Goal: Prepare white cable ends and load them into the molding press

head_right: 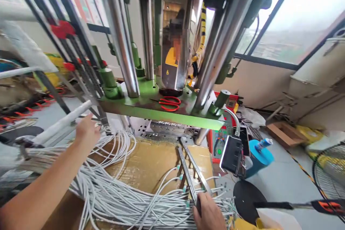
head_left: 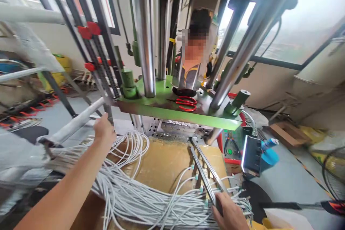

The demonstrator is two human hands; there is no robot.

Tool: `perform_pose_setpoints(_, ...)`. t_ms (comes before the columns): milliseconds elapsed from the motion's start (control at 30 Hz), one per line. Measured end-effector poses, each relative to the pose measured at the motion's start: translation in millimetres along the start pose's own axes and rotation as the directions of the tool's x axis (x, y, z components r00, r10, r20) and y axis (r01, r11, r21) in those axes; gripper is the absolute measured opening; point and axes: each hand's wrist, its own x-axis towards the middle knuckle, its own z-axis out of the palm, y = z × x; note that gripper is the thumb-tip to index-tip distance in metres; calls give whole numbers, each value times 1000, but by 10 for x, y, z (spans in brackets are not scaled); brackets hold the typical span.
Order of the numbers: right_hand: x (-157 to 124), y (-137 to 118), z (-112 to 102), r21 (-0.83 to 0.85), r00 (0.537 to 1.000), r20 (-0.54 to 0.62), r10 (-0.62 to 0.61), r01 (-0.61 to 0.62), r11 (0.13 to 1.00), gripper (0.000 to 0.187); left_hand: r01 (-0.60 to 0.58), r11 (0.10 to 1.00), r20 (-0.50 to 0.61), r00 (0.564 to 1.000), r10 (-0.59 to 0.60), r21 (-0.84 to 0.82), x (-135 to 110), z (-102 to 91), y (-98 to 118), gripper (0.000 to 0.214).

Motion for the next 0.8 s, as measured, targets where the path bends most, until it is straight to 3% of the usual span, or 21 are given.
perform_pose_setpoints(67, -1, -84, -118, 169, 995, 72, 67, -78, 983, 36, -75, 997, 33, 997, 75, -5, -358, -56, -130, 46)
perform_pose_setpoints(100, 13, -129, -170, 240, 991, 100, 91, -113, 964, 44, -94, 996, 133, 987, 93, 6, -562, -73, -199, 48)
perform_pose_setpoints(133, 32, -171, -212, 292, 986, 129, 107, -141, 946, 52, -93, 995, 313, 947, 74, 46, -771, -76, -271, 47)
perform_pose_setpoints(167, 53, -206, -242, 334, 983, 144, 118, -160, 929, 57, -94, 986, 542, 840, 5, 137, -973, -60, -346, 47)
perform_pose_setpoints(200, 76, -234, -260, 371, 982, 148, 117, -164, 914, 60, -114, 968, 716, 693, -83, 222, -1158, -23, -424, 47)
perform_pose_setpoints(233, 99, -254, -268, 410, 984, 139, 110, -158, 898, 60, -158, 948, 821, 552, -147, 276, -1316, 32, -504, 50)
perform_pose_setpoints(267, 125, -266, -270, 448, 987, 124, 98, -144, 883, 59, -204, 932, 878, 443, -185, 299, -1440, 100, -586, 55)
perform_pose_setpoints(300, 154, -274, -268, 479, 990, 115, 81, -127, 868, 58, -234, 927, 904, 382, -190, 294, -1529, 172, -666, 63)
perform_pose_setpoints(367, 226, -288, -267, 509, 991, 126, 42, -101, 855, 60, -266, 927, 927, 337, -166, 263, -1603, 298, -809, 83)
perform_pose_setpoints(433, 326, -320, -278, 519, 989, 150, -11, -69, 852, 64, -281, 928, 933, 329, -147, 245, -1573, 363, -904, 93)
perform_pose_setpoints(500, 463, -377, -301, 533, 985, 163, -63, -35, 845, 67, -321, 919, 931, 349, -108, 227, -1479, 364, -938, 85)
perform_pose_setpoints(667, 1024, -577, -365, 482, 979, 179, -93, -5, 876, 64, -572, 789, 863, 493, 115, 222, -1128, 380, -862, 61)
perform_pose_setpoints(733, 1342, -644, -371, 384, 992, 44, -117, 91, 919, 59, -632, 733, 809, 554, 199, 253, -959, 500, -849, 58)
perform_pose_setpoints(800, 1686, -699, -370, 278, 972, -139, -187, 219, 935, 52, -631, 710, 742, 629, 232, 312, -780, 684, -867, 53)
